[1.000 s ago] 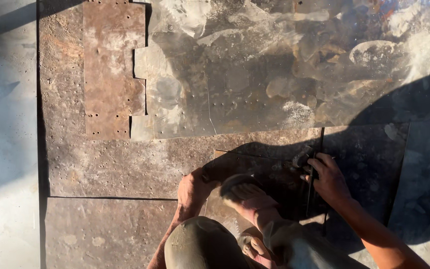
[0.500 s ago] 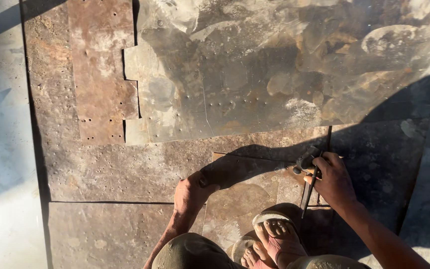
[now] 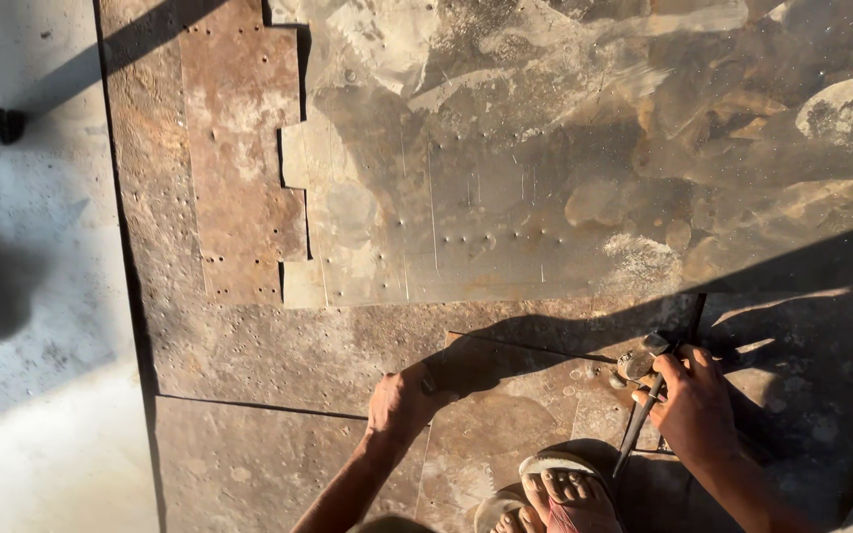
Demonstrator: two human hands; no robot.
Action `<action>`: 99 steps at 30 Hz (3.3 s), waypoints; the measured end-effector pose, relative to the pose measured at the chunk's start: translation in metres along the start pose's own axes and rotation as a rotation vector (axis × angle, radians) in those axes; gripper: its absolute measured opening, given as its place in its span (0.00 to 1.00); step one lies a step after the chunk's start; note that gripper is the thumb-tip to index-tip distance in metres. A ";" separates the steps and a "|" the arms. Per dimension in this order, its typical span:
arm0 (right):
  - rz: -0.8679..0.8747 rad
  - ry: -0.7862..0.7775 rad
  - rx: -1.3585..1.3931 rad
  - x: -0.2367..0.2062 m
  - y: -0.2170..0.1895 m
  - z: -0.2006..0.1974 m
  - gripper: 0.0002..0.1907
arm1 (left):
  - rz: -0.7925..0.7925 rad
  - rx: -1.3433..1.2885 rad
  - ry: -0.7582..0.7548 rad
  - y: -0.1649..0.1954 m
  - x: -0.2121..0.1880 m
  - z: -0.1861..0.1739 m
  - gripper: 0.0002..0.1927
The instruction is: The person works on sheet metal pieces laid on the floor. They hold a punch against the sheet and strike it with a hammer, then use a pointed scribe to draw lines and mark hole positions on the metal, repositioning the sheets and repeating the punching and marking on different spots.
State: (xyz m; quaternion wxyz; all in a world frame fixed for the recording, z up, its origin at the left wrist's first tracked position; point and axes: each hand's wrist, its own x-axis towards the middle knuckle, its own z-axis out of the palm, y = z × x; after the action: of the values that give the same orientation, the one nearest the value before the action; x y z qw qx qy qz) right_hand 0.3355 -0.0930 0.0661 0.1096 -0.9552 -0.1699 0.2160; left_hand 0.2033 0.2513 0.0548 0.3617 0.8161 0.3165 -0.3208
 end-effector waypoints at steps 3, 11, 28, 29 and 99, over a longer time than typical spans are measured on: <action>0.021 -0.017 -0.053 0.000 0.001 0.004 0.31 | -0.001 0.002 -0.008 0.002 -0.001 -0.001 0.26; 0.069 -0.077 -0.032 -0.003 0.007 0.008 0.29 | 0.022 -0.044 -0.028 -0.009 0.003 0.006 0.26; 0.018 0.171 0.091 -0.042 -0.008 0.004 0.27 | 0.406 -0.045 0.170 -0.025 -0.009 0.035 0.14; -0.086 0.212 0.149 -0.042 -0.017 0.008 0.26 | 0.392 -0.107 0.148 -0.025 -0.011 0.036 0.13; -0.451 -0.405 0.925 -0.096 -0.078 0.044 0.10 | 0.945 -0.146 0.565 -0.039 -0.013 0.068 0.24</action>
State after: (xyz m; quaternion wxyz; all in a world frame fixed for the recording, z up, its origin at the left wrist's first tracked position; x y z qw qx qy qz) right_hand 0.2121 -0.0514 0.0853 0.5264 -0.6869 -0.2753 0.4187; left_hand 0.1466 0.2145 0.0130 0.4228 0.8965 0.0221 0.1307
